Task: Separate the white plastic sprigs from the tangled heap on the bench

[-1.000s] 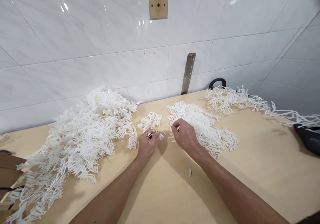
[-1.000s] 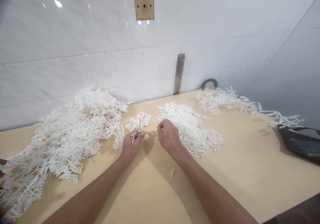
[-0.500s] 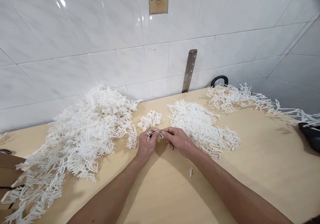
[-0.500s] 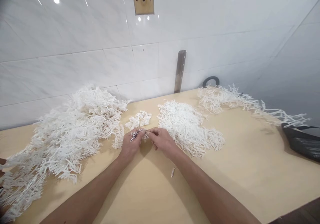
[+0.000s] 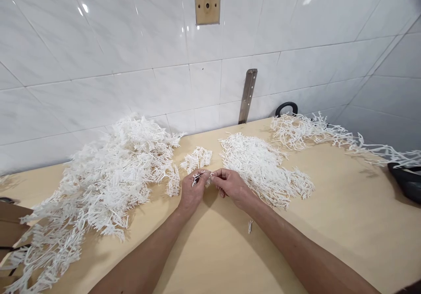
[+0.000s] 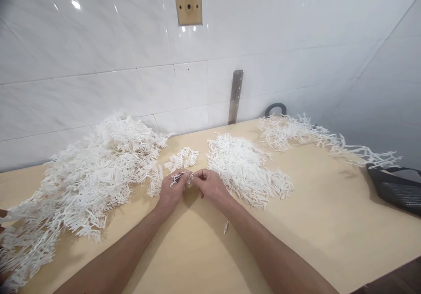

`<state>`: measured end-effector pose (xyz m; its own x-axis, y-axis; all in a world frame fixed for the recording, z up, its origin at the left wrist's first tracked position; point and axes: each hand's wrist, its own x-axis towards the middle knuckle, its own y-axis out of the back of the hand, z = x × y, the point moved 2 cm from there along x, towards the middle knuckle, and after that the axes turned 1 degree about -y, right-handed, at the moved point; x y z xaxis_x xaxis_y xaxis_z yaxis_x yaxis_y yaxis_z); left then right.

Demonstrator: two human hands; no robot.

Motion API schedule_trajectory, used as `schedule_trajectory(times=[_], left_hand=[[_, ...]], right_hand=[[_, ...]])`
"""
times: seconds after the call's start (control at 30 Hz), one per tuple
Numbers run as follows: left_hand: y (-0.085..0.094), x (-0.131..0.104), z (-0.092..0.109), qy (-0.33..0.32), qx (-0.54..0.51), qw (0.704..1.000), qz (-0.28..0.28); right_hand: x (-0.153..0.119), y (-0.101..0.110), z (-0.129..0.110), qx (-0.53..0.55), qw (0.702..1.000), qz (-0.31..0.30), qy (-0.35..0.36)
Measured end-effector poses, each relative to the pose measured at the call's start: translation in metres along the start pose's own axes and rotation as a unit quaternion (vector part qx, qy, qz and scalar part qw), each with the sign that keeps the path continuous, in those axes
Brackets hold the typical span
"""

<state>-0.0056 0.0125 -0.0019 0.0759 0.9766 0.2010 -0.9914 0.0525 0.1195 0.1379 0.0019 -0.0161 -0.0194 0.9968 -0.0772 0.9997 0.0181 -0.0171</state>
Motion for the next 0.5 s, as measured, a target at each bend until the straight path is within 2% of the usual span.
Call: schedule_trajectory(times=[0.2,0.33,0.5], left_hand=[[-0.001,-0.001,0.000,0.003,0.005,1.000,0.004],[0.000,-0.001,-0.001,0.003,0.024,1.000,0.001],[0.000,-0.001,-0.001,-0.009,0.040,0.999,-0.007]], right_hand=[[-0.004,0.001,-0.005,-0.096,0.995,0.029,0.019],[-0.007,0.002,-0.012,-0.188,0.980,0.052,0.046],[-0.009,0.003,-0.014,-0.255,0.959,0.089,0.088]])
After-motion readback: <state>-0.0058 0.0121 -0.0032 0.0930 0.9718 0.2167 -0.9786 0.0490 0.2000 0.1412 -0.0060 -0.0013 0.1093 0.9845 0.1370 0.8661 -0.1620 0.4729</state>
